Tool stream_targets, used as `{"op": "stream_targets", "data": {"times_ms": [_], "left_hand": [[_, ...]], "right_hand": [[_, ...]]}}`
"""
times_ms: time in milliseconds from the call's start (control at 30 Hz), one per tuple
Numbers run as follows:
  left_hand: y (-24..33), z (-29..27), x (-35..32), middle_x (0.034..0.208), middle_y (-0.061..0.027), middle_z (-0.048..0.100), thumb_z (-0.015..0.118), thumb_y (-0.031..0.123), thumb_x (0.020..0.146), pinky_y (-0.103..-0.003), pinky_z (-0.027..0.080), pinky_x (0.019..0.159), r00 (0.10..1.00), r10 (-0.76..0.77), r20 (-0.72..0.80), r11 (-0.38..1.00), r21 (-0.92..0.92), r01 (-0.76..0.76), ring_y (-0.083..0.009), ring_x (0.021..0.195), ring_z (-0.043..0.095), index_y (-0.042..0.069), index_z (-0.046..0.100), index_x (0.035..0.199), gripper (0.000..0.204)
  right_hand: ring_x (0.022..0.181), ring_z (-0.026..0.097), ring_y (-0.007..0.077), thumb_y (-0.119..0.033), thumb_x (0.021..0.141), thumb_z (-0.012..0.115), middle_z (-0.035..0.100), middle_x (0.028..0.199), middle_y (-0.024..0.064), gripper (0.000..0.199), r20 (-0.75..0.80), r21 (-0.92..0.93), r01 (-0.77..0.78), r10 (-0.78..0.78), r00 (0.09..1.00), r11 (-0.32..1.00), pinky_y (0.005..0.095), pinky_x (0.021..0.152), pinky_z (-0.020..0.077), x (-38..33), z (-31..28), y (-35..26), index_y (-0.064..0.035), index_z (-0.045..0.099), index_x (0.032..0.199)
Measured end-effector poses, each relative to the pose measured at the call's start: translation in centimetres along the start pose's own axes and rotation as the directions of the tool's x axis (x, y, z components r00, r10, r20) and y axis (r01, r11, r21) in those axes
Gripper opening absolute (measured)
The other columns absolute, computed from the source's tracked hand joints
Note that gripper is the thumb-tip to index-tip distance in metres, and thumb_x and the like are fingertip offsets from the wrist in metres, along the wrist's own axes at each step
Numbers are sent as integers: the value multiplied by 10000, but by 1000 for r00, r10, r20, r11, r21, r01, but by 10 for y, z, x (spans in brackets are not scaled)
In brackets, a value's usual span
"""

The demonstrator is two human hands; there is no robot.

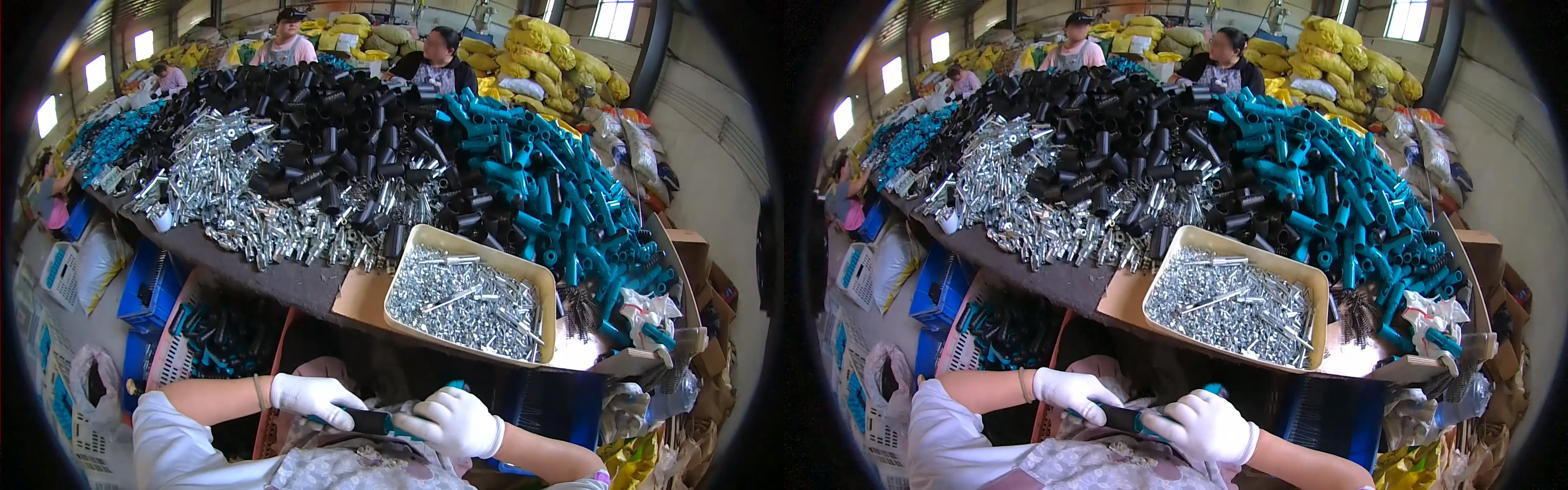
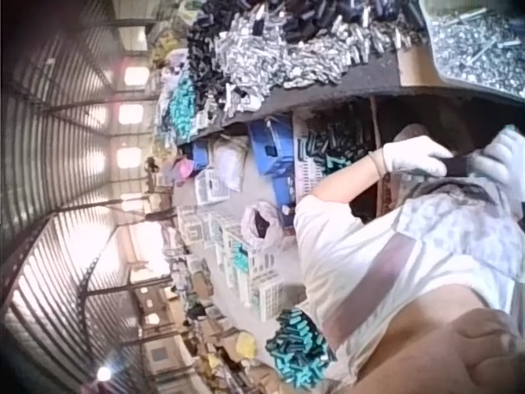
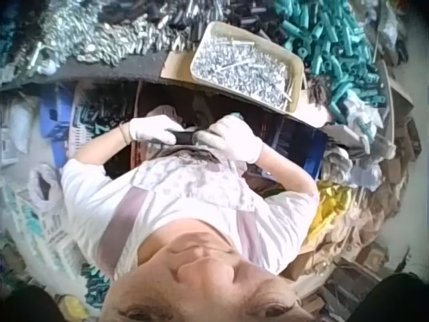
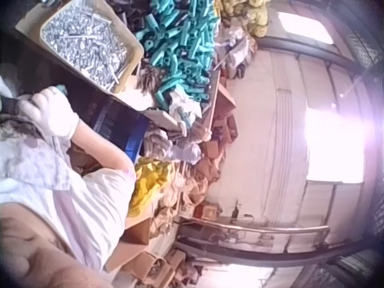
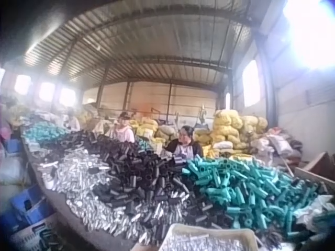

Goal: Manually assembling plastic and metal tool components on a workbench in a factory environment.

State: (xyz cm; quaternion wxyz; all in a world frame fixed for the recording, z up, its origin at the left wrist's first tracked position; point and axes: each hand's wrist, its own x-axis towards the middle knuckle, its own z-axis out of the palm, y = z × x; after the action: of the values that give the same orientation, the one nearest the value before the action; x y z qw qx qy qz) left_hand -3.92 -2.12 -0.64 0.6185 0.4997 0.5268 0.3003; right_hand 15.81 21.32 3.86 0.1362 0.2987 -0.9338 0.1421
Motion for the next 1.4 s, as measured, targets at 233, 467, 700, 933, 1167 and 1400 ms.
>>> {"op": "stream_targets", "data": {"times_ms": [233, 467, 700, 933, 1167, 1400], "left_hand": [[73, -2, -12, 910, -153, 690, 643, 545, 881, -446, 526, 643, 970, -74, -230, 692, 689, 216, -373, 729, 669, 181, 600, 1258, 526], [81, 2, -22, 749, -52, 565, 641, 352, 879, -358, 504, 500, 863, 450, -228, 78, 973, 216, -214, 623, 641, 111, 541, 1300, 496], [64, -7, -20, 820, -90, 677, 640, 265, 801, -427, 544, 599, 902, 66, -427, 443, 822, 357, -297, 717, 694, 180, 610, 1152, 362], [22, 13, -5, 819, -159, 700, 638, 326, 813, -479, 556, 692, 765, -25, -644, 640, 577, 507, -356, 800, 702, 139, 677, 999, 266], [-7, 18, -2, 741, -116, 665, 741, 298, 812, -402, 553, 656, 595, 329, -734, 890, 451, 64, -313, 709, 683, 111, 707, 914, 216], [6, 38, -7, 832, -108, 693, 709, 259, 795, -339, 565, 644, 601, 588, -542, 617, 781, 101, -291, 704, 689, 133, 720, 899, 164]], "right_hand": [[760, 689, 256, -195, 832, 721, 680, 864, 115, 447, 144, 256, -334, 306, 941, 907, 344, 697, 560, 5, -5, 3, -97, 640, 1260], [840, 666, 156, -211, 791, 774, 692, 1092, 124, 675, 605, 795, -489, 425, 673, -359, 298, 820, 548, 0, 1, 15, 55, 533, 1362], [745, 683, 275, -234, 817, 727, 676, 1015, 128, 567, 13, 322, -324, 338, 941, 889, 352, 699, 553, 24, -6, 4, -124, 581, 1353], [1372, 445, 322, -409, 936, 616, 491, 1442, 232, 702, -285, 944, 44, 741, 608, 327, 416, 1170, 279, 16, 17, -12, 59, 446, 1431], [1095, 646, 302, -263, 981, 504, 669, 1176, 210, 403, -466, 807, -183, 796, 387, 562, 379, 971, 495, 16, 40, -12, 83, 668, 1105], [1079, 654, 273, -283, 994, 433, 698, 1129, 189, 468, -339, 849, -241, 835, 432, 470, 369, 1008, 460, 20, 22, 10, 106, 665, 1113]]}}
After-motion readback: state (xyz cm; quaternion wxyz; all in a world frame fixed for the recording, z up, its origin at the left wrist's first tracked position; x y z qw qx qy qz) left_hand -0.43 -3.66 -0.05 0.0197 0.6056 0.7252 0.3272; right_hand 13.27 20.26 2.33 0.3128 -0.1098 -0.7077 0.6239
